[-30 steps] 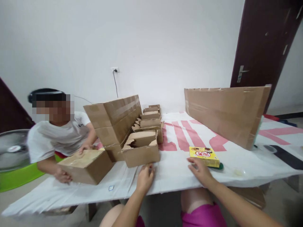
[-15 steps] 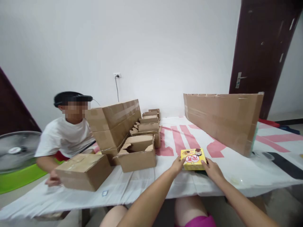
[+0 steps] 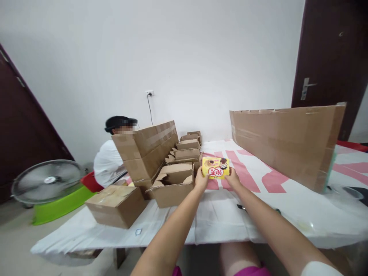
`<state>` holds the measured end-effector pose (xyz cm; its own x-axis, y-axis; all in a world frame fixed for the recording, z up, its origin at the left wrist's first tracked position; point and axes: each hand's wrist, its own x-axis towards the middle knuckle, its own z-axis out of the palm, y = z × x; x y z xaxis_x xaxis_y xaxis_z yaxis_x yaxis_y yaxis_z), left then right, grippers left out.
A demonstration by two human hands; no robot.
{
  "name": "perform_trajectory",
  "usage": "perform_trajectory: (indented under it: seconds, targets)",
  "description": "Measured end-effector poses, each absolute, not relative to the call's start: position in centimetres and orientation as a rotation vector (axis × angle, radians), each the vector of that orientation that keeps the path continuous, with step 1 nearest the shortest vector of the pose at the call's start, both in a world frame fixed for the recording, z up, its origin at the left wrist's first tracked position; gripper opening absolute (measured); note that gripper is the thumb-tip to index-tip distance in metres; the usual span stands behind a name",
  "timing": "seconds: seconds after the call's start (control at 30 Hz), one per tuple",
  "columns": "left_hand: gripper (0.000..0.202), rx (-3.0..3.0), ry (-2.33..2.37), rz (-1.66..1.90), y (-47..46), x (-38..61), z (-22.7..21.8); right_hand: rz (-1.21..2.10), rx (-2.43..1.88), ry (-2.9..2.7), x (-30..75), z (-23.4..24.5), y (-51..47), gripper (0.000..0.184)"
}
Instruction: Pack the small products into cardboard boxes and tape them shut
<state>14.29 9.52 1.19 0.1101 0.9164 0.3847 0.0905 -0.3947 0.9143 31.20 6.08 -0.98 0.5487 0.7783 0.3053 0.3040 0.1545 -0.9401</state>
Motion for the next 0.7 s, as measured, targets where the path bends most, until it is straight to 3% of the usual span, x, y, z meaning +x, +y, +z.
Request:
perform_trajectory:
  seconds: [0.17,0.33,0.47,0.7]
  targets:
    - [0.051,1.599,1.137,1.406,3.4,14.1,-2.7,0.407,-1.484,-0.811,29.6,-4.4,3.3,0.034]
    - [0.048,1.546,1.172,1.469,-1.4,10.1,-6.4,0.382,-1.426,-0.834,25.4,-8.3,-1.2,0.049]
    - [0.052,1.384,1.157,1.435,-2.0,5.6,-7.2,0.45,-1.382,-0.976,21.5,-10.2,-3.2,0.056]
    - [0.039,1.183,1.325,1.458,-0.4,0.8,-7.0,0.391,-1.419,-1.435,20.4,-10.0,-3.7,0.052]
